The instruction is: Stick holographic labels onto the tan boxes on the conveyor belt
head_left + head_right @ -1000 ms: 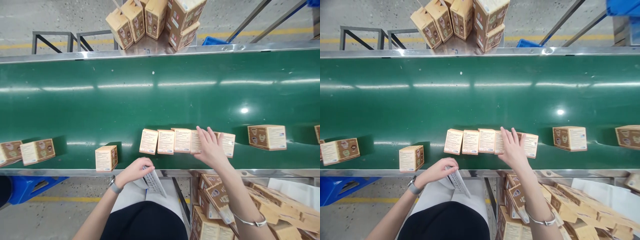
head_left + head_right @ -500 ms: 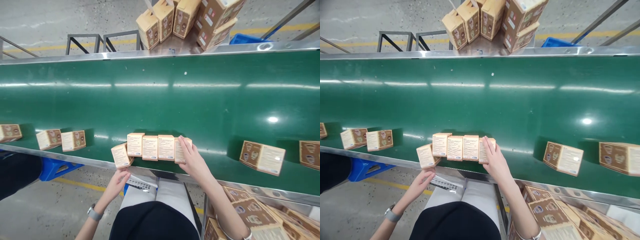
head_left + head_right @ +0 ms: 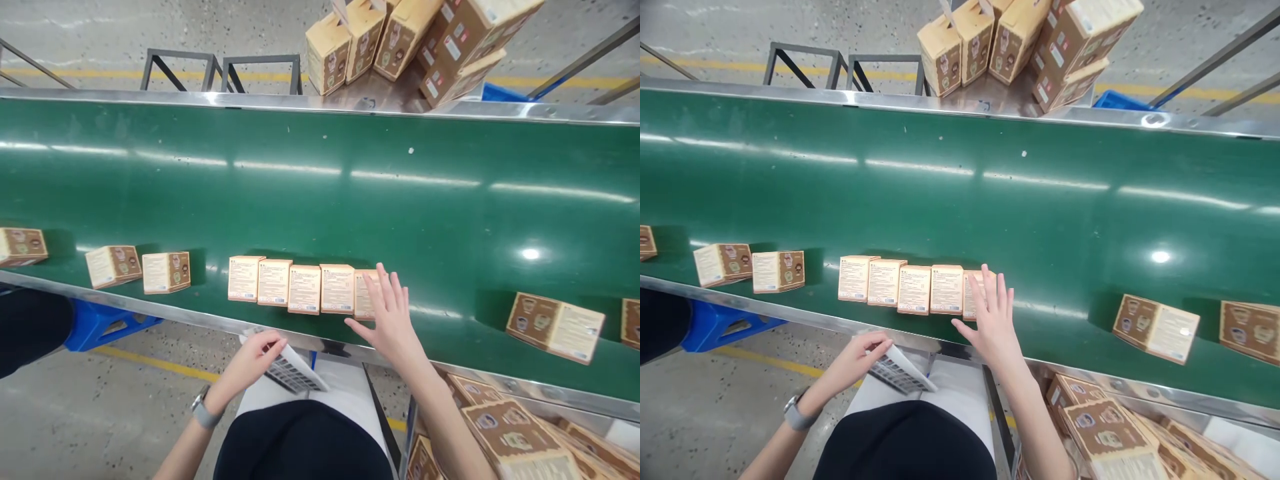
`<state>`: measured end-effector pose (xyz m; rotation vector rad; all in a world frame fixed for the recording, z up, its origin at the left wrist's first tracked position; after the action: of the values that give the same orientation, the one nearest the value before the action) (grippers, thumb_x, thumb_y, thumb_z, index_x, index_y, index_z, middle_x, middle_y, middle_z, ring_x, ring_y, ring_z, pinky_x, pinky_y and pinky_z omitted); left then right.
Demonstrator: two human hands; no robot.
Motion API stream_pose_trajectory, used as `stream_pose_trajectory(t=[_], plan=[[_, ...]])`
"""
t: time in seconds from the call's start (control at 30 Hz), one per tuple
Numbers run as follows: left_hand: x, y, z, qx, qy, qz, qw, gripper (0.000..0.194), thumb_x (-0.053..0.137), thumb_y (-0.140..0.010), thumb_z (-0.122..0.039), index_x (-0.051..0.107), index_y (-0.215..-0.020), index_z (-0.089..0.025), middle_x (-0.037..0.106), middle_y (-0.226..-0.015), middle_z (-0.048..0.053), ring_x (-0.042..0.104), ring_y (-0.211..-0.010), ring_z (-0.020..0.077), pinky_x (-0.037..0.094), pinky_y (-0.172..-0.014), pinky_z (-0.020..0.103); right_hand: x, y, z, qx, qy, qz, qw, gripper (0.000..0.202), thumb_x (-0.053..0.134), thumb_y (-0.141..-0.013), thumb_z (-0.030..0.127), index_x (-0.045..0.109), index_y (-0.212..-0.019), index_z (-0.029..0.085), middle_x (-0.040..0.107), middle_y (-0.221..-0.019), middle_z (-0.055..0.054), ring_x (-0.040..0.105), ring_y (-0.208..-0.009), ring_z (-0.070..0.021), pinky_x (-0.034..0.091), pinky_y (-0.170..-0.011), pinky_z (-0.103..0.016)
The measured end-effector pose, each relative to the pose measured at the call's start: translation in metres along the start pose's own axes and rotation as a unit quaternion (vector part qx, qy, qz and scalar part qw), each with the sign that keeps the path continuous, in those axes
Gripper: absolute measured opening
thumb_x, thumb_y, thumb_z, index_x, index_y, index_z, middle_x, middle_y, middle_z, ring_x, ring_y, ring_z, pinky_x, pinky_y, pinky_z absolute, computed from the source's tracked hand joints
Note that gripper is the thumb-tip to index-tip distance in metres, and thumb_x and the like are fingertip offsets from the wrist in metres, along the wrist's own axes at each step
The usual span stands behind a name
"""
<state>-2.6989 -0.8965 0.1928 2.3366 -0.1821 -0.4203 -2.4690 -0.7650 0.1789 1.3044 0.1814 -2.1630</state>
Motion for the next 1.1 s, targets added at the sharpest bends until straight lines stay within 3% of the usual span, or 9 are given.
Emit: stream_pose_trajectory(t=[0.1,0.2,0.3,0.43,0.57,0.7,0.9,1.1], plan=[[0.013,-0.004,-0.026,0.001,0.068,-0.004,0.998,0.04,0.042,-0.092,-0.046,0.047,-0.063,-0.019,0.046,-0.06,-0.002,0.043,-0.059,0.0136,0.034,-0.056,0.025,-0.021,0.011,0.028,-0.005,-0.102,-0.017,0.995,0.038,0.053,-0.097,0.032,0.05,-0.134,0.025,0.058,-0.136,-0.015,0.054,-0.128,-0.032,0.049,-0.101,-0.053],[0.021,-0.011,-0.052,0.025,0.112,-0.017,0.993,0.04,0.043,-0.093,-0.045,0.047,-0.063,-0.019,0.042,-0.059,-0.003,0.039,-0.057,0.0123,0.032,-0.054,0.025,-0.033,0.019,0.056,-0.019,-0.206,0.04,0.977,0.016,0.052,-0.098,0.031,0.062,-0.108,0.024,0.072,-0.1,-0.006,0.07,-0.091,-0.0212,0.06,-0.077,-0.034],[0.025,-0.014,-0.07,0.052,0.136,0.0,0.989,0.041,0.043,-0.094,-0.045,0.054,-0.066,-0.018,0.05,-0.061,-0.001,0.044,-0.06,0.0134,0.037,-0.058,0.025,-0.041,0.021,0.07,-0.01,-0.216,0.012,0.976,0.014,0.053,-0.098,0.028,0.065,-0.1,0.023,0.07,-0.085,-0.004,0.069,-0.078,-0.0185,0.059,-0.068,-0.03],[0.025,-0.011,-0.074,0.06,0.171,0.062,0.981,0.032,0.047,-0.093,-0.044,0.064,-0.085,-0.017,0.064,-0.076,0.003,0.053,-0.069,0.0162,0.043,-0.065,0.026,-0.045,0.019,0.073,-0.008,-0.198,-0.027,0.98,0.015,0.052,-0.097,0.021,0.066,-0.092,0.023,0.068,-0.079,-0.002,0.066,-0.073,-0.0168,0.055,-0.064,-0.028],[0.021,-0.008,-0.07,0.049,0.126,0.057,0.989,0.034,0.046,-0.094,-0.041,0.06,-0.074,-0.018,0.056,-0.067,0.0,0.046,-0.063,0.0139,0.036,-0.06,0.025,-0.044,0.02,0.077,-0.019,-0.168,-0.022,0.985,0.017,0.049,-0.099,0.021,0.064,-0.091,0.023,0.069,-0.081,-0.002,0.065,-0.074,-0.0171,0.053,-0.067,-0.031],[0.019,-0.008,-0.071,0.081,0.081,0.058,0.992,0.033,0.043,-0.095,-0.036,0.053,-0.068,-0.019,0.05,-0.062,-0.002,0.041,-0.059,0.0129,0.034,-0.058,0.025,-0.038,0.023,0.083,-0.026,-0.148,-0.068,0.986,0.01,0.055,-0.097,0.019,0.063,-0.093,0.022,0.071,-0.085,-0.002,0.066,-0.077,-0.0172,0.05,-0.072,-0.032],[0.015,-0.009,-0.072,0.124,0.044,0.069,0.989,0.027,0.042,-0.096,-0.03,0.059,-0.078,-0.02,0.061,-0.073,0.001,0.051,-0.066,0.0151,0.041,-0.065,0.026,-0.031,0.024,0.085,-0.009,-0.151,-0.083,0.985,0.01,0.054,-0.098,0.022,0.063,-0.094,0.023,0.072,-0.084,-0.002,0.066,-0.074,-0.018,0.049,-0.071,-0.033],[0.018,-0.012,-0.063,0.071,0.096,0.107,0.987,0.016,0.054,-0.09,-0.031,0.063,-0.092,-0.018,0.065,-0.084,0.002,0.056,-0.075,0.0167,0.044,-0.069,0.026,-0.026,0.026,0.093,-0.01,-0.101,-0.149,0.984,0.014,0.058,-0.093,0.012,0.066,-0.091,0.023,0.07,-0.083,-0.003,0.065,-0.079,-0.0194,0.047,-0.075,-0.036]])
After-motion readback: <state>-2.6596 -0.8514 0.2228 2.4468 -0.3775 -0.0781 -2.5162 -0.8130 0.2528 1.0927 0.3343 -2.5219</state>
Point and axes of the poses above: each hand's wrist, its own y-axis away from the middle knuckle, its own x-axis out of the palm, z = x × y, the point moved 3 cm from there along -y, towards the middle knuckle
